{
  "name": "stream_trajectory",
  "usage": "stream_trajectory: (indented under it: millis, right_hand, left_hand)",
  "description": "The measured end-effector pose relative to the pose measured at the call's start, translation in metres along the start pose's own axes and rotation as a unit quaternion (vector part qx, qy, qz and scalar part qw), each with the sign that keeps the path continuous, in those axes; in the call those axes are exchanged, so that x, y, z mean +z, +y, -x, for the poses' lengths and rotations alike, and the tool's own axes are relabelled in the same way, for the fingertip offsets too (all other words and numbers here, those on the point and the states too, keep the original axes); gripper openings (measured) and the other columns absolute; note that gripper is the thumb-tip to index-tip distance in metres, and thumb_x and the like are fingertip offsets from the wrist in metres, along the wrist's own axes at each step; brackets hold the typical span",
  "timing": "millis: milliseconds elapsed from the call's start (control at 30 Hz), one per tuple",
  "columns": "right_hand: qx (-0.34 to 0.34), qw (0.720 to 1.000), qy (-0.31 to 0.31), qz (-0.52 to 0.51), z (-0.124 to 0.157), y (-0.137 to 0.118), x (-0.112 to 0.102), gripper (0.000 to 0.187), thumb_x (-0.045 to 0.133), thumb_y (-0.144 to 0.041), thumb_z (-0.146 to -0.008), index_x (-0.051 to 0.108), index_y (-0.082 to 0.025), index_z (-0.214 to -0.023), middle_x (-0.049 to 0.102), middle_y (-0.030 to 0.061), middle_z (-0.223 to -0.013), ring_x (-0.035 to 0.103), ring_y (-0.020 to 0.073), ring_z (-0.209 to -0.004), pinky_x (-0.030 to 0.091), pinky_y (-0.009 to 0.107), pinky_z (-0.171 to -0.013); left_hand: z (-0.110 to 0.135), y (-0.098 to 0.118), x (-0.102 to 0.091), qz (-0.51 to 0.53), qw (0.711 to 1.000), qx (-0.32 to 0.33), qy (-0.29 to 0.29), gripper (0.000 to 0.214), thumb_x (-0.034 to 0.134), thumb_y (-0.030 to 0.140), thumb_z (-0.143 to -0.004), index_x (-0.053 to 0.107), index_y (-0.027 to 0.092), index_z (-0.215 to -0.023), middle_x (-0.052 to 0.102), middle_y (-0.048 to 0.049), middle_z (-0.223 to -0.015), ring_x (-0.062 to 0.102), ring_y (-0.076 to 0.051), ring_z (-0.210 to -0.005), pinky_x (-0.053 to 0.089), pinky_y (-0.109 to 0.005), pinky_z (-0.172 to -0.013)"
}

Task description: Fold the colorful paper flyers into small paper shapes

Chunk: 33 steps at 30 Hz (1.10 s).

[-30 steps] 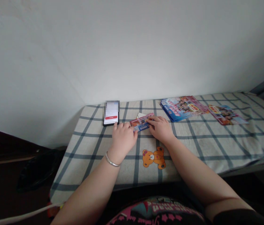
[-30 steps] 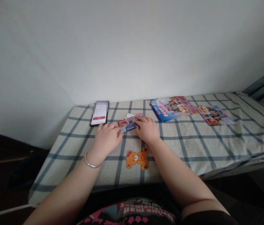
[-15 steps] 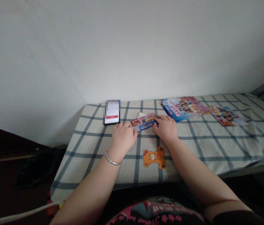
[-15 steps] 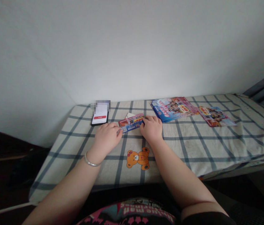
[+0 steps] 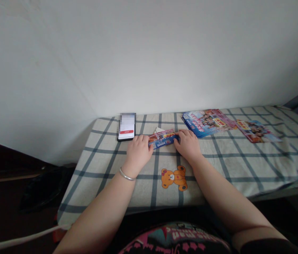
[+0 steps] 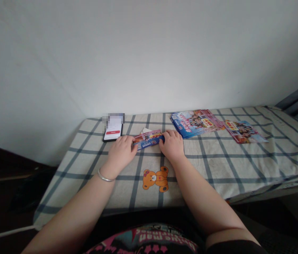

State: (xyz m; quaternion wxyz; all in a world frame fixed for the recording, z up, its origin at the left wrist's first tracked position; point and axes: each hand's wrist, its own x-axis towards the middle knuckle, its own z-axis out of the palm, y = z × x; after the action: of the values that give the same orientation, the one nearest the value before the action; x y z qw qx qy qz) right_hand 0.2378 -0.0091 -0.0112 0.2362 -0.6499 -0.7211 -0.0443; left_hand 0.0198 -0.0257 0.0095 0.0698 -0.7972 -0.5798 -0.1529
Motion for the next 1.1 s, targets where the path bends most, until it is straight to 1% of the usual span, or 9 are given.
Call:
stream_trajectory:
  millis: [133, 233, 300, 433, 633, 733, 900, 1000, 1100]
  right_hand:
    - [-0.019, 1.0, 0.002, -0.006, 0.0, 0.001, 0.002, 0.029, 0.054, -0.03, -0.085, 0.067, -0.018, -0.108, 0.061, 0.0135, -0.121, 0.044, 0.0325, -0.122, 0.038, 0.047, -0.101]
    - [-0.039, 0.999, 0.005, -0.013, 0.0, 0.003, 0.005, 0.031, 0.055, -0.03, -0.084, 0.066, -0.018, -0.111, 0.059, 0.0142, -0.123, 0.042, 0.0334, -0.124, 0.037, 0.05, -0.103]
    - [-0.054, 0.998, 0.0, -0.02, 0.0, 0.004, 0.007, 0.031, 0.056, -0.029, -0.083, 0.067, -0.019, -0.111, 0.058, 0.0134, -0.124, 0.043, 0.0325, -0.123, 0.035, 0.05, -0.105]
    - [-0.072, 0.997, -0.011, -0.03, 0.0, 0.005, 0.008, 0.032, 0.056, -0.025, -0.082, 0.068, -0.022, -0.111, 0.058, 0.0112, -0.125, 0.042, 0.0318, -0.124, 0.038, 0.05, -0.104]
    - [-0.073, 0.996, -0.007, -0.045, -0.001, 0.005, 0.009, 0.032, 0.056, -0.024, -0.08, 0.068, -0.023, -0.11, 0.06, 0.01, -0.124, 0.045, 0.0304, -0.122, 0.038, 0.049, -0.105]
    - [-0.077, 0.995, -0.013, -0.054, -0.002, 0.005, 0.01, 0.032, 0.055, -0.024, -0.081, 0.068, -0.022, -0.111, 0.062, 0.0082, -0.124, 0.046, 0.0299, -0.121, 0.037, 0.049, -0.105]
    - [-0.082, 0.993, -0.027, -0.075, -0.003, 0.002, 0.009, 0.031, 0.054, -0.021, -0.08, 0.066, -0.019, -0.109, 0.063, 0.0072, -0.125, 0.05, 0.0268, -0.118, 0.039, 0.045, -0.104]
    - [-0.084, 0.993, -0.029, -0.082, -0.004, 0.0, 0.006, 0.03, 0.055, -0.019, -0.08, 0.067, -0.018, -0.107, 0.064, 0.0077, -0.124, 0.052, 0.0255, -0.116, 0.04, 0.042, -0.104]
    - [-0.086, 0.992, -0.028, -0.088, -0.004, 0.0, 0.004, 0.029, 0.055, -0.017, -0.08, 0.067, -0.018, -0.106, 0.065, 0.0083, -0.123, 0.054, 0.0244, -0.115, 0.041, 0.041, -0.104]
  left_hand:
    - [-0.001, -0.001, 0.007, -0.003, 1.0, -0.002, 0.022, 0.033, 0.053, 0.03, -0.087, 0.055, 0.013, -0.115, 0.061, -0.0129, -0.103, 0.054, -0.029, -0.098, 0.043, -0.04, -0.085]
    - [0.0, 0.001, 0.01, -0.004, 0.999, -0.008, 0.037, 0.051, 0.055, 0.031, -0.086, 0.046, 0.012, -0.132, 0.057, -0.0148, -0.117, 0.053, -0.03, -0.104, 0.043, -0.041, -0.088]
    - [0.0, 0.001, 0.012, -0.005, 0.999, -0.008, 0.045, 0.057, 0.054, 0.031, -0.086, 0.042, 0.012, -0.137, 0.053, -0.0156, -0.126, 0.051, -0.031, -0.111, 0.042, -0.041, -0.091]
    - [0.001, 0.002, 0.017, -0.011, 0.999, -0.01, 0.042, 0.05, 0.051, 0.034, -0.088, 0.048, 0.011, -0.133, 0.049, -0.0162, -0.135, 0.046, -0.033, -0.119, 0.04, -0.045, -0.095]
    - [-0.001, 0.003, 0.02, -0.001, 0.999, -0.017, 0.03, 0.043, 0.05, 0.037, -0.09, 0.055, 0.016, -0.127, 0.048, -0.0123, -0.14, 0.047, -0.032, -0.12, 0.038, -0.047, -0.095]
    - [-0.003, 0.007, 0.019, 0.007, 0.999, -0.019, 0.033, 0.039, 0.05, 0.034, -0.09, 0.056, 0.017, -0.125, 0.051, -0.0109, -0.137, 0.048, -0.031, -0.119, 0.039, -0.047, -0.093]
    - [-0.005, 0.014, 0.024, 0.015, 0.999, -0.025, 0.043, 0.034, 0.051, 0.025, -0.088, 0.055, 0.013, -0.12, 0.058, -0.0132, -0.125, 0.051, -0.03, -0.113, 0.04, -0.044, -0.092]
    - [-0.007, 0.012, 0.028, 0.042, 0.997, -0.025, 0.063, 0.032, 0.056, 0.024, -0.086, 0.056, 0.012, -0.116, 0.059, -0.0135, -0.122, 0.051, -0.029, -0.113, 0.039, -0.042, -0.097]
    - [-0.009, 0.008, 0.027, 0.073, 0.995, -0.004, 0.068, 0.028, 0.059, 0.023, -0.085, 0.056, 0.014, -0.111, 0.062, -0.0122, -0.115, 0.054, -0.027, -0.109, 0.04, -0.041, -0.097]
